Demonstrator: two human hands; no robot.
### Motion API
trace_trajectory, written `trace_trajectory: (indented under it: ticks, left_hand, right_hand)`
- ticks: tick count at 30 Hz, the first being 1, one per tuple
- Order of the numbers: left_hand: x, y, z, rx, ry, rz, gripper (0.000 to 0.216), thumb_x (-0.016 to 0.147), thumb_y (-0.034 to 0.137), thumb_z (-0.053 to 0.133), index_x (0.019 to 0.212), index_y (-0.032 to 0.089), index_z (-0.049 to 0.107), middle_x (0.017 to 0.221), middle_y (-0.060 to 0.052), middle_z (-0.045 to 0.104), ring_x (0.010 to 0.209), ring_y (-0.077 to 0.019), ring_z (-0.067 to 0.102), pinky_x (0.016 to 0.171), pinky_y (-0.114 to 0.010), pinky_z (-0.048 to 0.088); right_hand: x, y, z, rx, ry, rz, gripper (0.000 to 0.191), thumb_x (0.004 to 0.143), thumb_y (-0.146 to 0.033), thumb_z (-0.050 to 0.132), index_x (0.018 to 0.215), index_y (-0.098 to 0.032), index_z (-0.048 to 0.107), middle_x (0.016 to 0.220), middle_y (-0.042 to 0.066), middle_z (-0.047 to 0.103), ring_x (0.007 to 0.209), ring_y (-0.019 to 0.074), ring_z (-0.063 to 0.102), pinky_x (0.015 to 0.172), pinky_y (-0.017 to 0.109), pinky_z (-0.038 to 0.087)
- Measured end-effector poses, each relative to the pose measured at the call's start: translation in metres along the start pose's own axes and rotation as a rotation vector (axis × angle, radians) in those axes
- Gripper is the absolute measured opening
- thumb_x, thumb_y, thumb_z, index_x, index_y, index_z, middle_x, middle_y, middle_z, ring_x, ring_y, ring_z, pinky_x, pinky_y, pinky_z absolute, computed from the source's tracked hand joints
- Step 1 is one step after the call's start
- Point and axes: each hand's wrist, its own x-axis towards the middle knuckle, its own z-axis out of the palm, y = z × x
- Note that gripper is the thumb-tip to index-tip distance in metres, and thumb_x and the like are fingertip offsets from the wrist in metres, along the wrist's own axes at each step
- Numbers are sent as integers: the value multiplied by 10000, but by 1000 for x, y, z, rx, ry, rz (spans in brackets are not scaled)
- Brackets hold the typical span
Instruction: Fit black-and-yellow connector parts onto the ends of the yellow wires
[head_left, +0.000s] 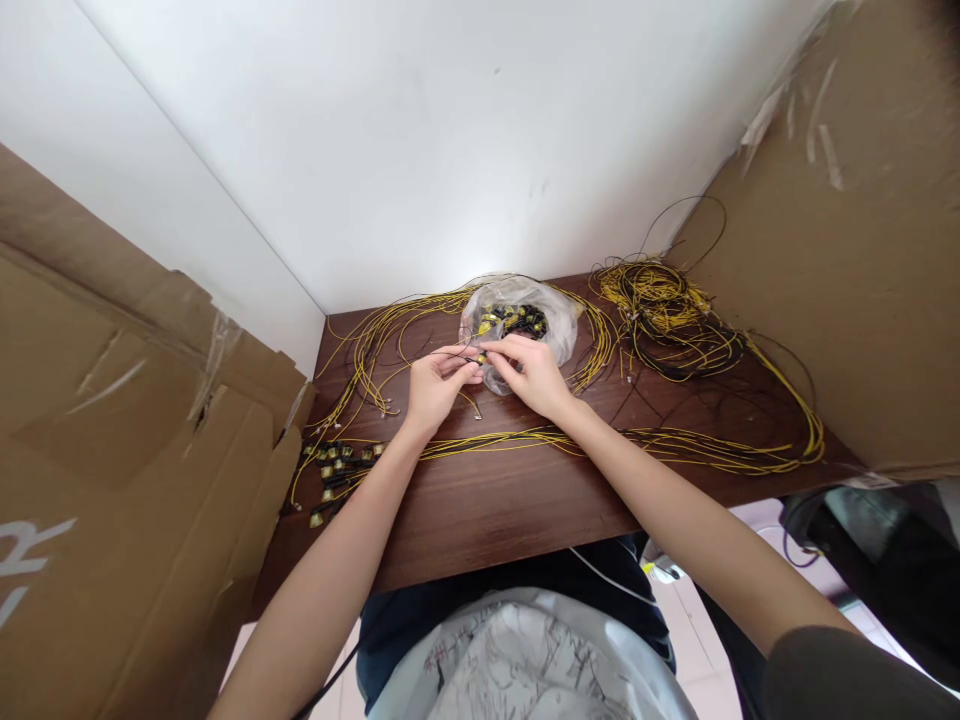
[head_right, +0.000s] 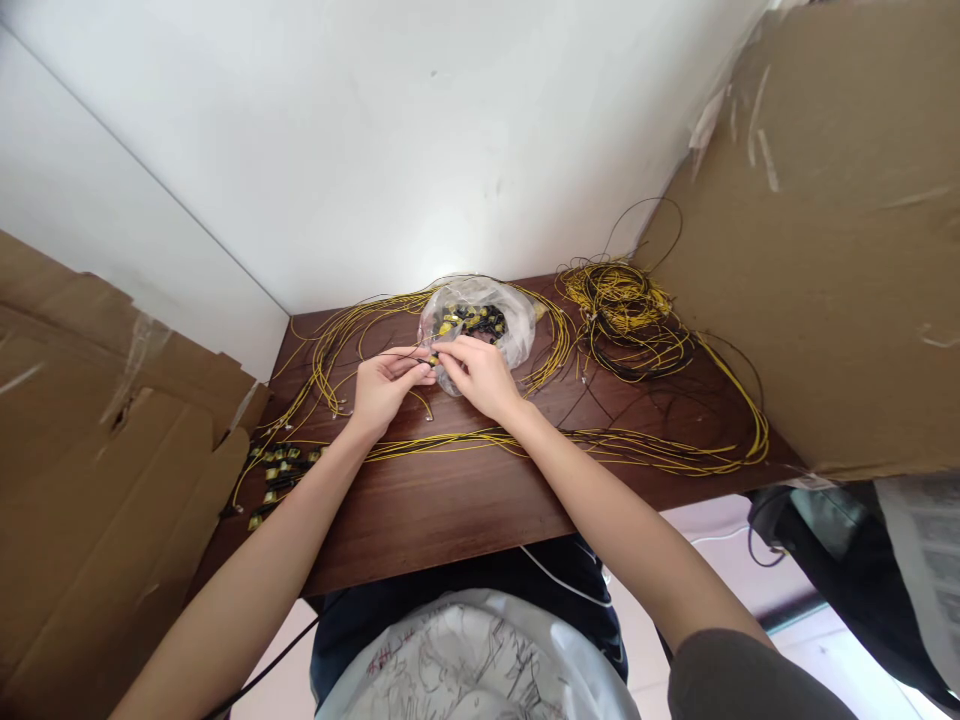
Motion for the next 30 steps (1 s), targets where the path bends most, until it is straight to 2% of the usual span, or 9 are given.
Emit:
trace_trajectory:
  ticks: [5, 10, 18, 25, 30]
  left_hand:
    - [0, 1, 0, -13, 19, 19, 287, 624, 243, 737, 846, 101, 623, 731, -39, 686, 566, -109, 632, 640, -264, 562]
    - [0, 3, 0, 6, 13, 33, 298, 621, 226, 733, 845, 127, 563, 712, -11, 667, 574, -98, 618, 604, -231, 543]
    - [2, -1, -1, 35, -37, 68, 284, 641, 253, 718, 841, 142, 550, 787, -21, 651, 678, -127, 634, 575, -222, 524]
    - [0, 3, 1, 50, -12, 59, 241, 639, 245, 715, 788, 134, 561, 727, -8, 649, 565, -82, 584, 554, -201, 509]
    - [0, 5, 2, 63, -1, 72, 224, 632, 243, 716, 764, 138, 569, 727, -11, 649, 577, -90, 585, 543, -203, 503]
  right_hand:
    - [-1, -2, 0, 26, -18, -29, 257, 845, -220, 515, 1075, -157, 612, 799, 41, 598, 691, 139, 547, 659, 275, 462]
    - [-2, 0, 1, 16, -37, -38, 295, 829, -253, 553, 1116, -188, 581, 812, 32, 574, 692, 141, 531, 670, 288, 470]
    - [-2, 2, 1, -7, -29, -52, 275, 835, -241, 551, 1103, -188, 585, 789, 24, 554, 691, 141, 524, 672, 287, 464]
    - [-2, 2, 1, 5, -8, -57, 237, 845, -211, 517, 1070, -186, 589, 772, 26, 565, 688, 147, 536, 682, 294, 467]
    - [-2, 1, 1, 19, -18, -59, 258, 845, -238, 527, 1093, -193, 582, 783, 29, 575, 687, 149, 535, 690, 303, 470]
